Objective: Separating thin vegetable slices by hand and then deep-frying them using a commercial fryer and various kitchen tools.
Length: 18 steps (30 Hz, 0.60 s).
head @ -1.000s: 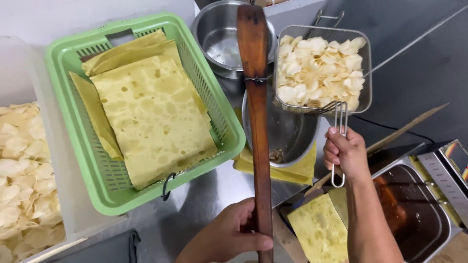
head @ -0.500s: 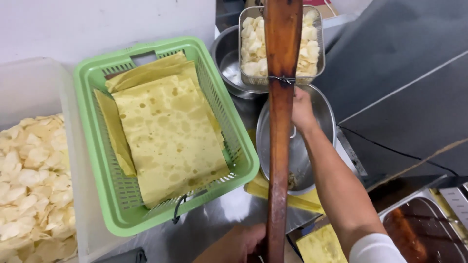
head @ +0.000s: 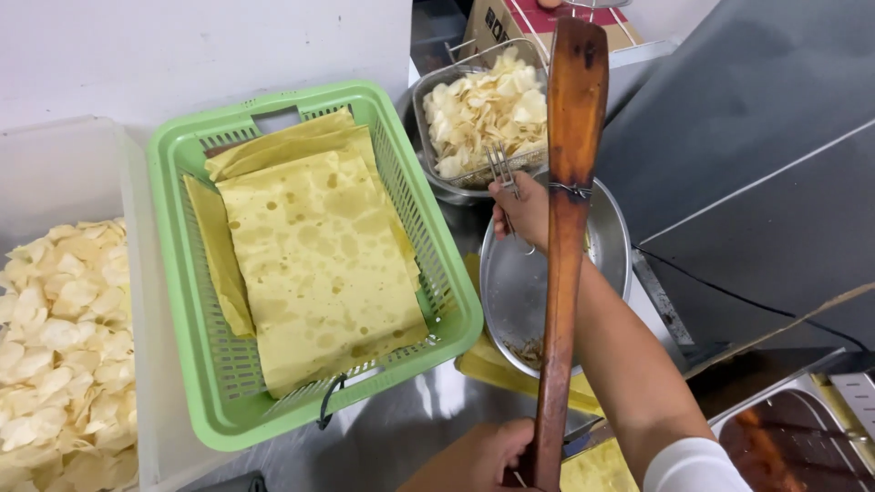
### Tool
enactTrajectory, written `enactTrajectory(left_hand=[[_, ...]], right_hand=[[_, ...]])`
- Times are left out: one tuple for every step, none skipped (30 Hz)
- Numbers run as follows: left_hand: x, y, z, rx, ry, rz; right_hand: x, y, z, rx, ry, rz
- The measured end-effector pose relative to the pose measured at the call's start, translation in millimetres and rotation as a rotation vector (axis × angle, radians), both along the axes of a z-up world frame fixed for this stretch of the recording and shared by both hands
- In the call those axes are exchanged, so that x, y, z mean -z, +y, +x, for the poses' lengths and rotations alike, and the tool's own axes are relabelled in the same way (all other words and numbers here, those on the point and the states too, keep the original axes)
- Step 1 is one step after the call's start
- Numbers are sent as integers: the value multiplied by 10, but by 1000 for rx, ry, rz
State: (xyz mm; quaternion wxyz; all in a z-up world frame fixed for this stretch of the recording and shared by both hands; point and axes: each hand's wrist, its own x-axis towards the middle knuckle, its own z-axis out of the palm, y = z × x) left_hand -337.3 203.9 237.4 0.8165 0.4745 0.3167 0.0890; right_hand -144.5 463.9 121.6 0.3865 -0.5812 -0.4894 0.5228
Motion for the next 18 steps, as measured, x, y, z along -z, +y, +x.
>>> enactTrajectory(left_hand=[[-56, 4, 29, 20, 35, 47], [-8, -8, 88, 28, 37, 47], [38, -37, 142, 42, 35, 135], [86, -69, 194, 55, 32, 224], [127, -103, 256, 57, 34, 222], [170, -137, 317, 67, 17, 238], [214, -174, 377, 79, 0, 251], [323, -226, 467, 83, 1, 247], [432, -279, 564, 105, -1, 321], [542, -333, 668, 127, -3, 395], [764, -431, 832, 137, -5, 392], [989, -532, 1003, 148, 28, 474], [1213, -652, 1168, 166, 60, 553], [1326, -733, 1297, 182, 56, 548], [1446, -831, 1406, 361, -3, 616], [1568, -933, 1524, 539, -66, 680], [1584, -969, 1624, 581, -79, 664], [1599, -1005, 1736, 708, -55, 744]], right_hand=[[-104, -61, 28, 14, -59, -40], [-78, -128, 176, 22, -57, -40], [-41, -212, 310, -17, -240, 49], [-3, -300, 442, -55, -423, 138], [37, -466, 648, -53, -421, 136], [77, -632, 853, 63, -267, 99], [124, -809, 1059, 181, -113, 59], [19, -1208, 1140, 185, -111, 55], [-95, -1613, 1230, 170, 230, 80], [-208, -2018, 1323, 151, 570, 103], [-186, -2318, 1350, 162, 570, 104], [-163, -2616, 1381, 200, 534, 57], [-137, -2943, 1404, 244, 499, 9], [-178, -3145, 1325, 261, 500, 7], [-207, -3376, 1224, 505, 77, 46], [-237, -3598, 1129, 733, -357, 62], [-253, -3833, 1182, 773, -359, 38], [-275, -4064, 1233, 900, -269, -28]])
